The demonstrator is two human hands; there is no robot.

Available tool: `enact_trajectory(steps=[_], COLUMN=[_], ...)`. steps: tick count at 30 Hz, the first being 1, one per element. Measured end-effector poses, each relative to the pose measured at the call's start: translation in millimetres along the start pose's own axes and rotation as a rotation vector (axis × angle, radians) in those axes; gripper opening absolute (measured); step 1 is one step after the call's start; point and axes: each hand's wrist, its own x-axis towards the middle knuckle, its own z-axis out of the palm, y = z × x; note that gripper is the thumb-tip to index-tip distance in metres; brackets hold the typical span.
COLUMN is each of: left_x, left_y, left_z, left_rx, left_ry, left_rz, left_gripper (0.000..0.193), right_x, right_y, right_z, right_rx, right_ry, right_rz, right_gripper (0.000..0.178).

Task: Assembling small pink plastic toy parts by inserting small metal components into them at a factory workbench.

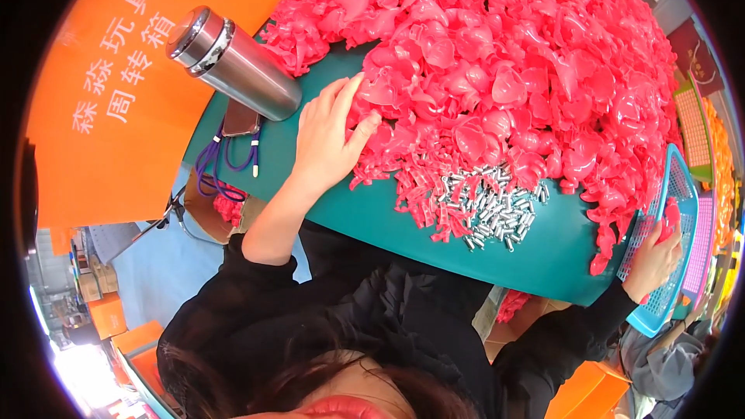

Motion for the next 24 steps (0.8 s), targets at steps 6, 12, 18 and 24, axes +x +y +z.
enact_trajectory(steps=[6, 12, 18, 24], left_x=[-13.3, -11.5, 85.4, 170.0], left_y=[9.6, -11.0, -36.9, -33.8], left_z=[-13.4, -30.6, -18.7, -31.3], left_rx=[-0.380, -0.443, -0.147, -0.195], left_ry=[-0.084, 0.111, 0.218, 0.062], left_rz=[-0.117, -0.136, 0.111, -0.269], left_gripper=[0.050, 0.033, 0.034, 0.060], right_x=[-10.8, -82.6, -119.0, -130.2], right_y=[-64.7, -177.8, -215.3, -223.7], right_z=[-48.0, -120.7, -139.7, -133.0], right_rx=[0.408, 1.017, 1.154, 1.202], right_ry=[0.225, -0.159, -0.228, -0.225], right_rz=[-0.324, -0.736, -0.987, -1.007], right_gripper=[0.036, 0.032, 0.027, 0.025])
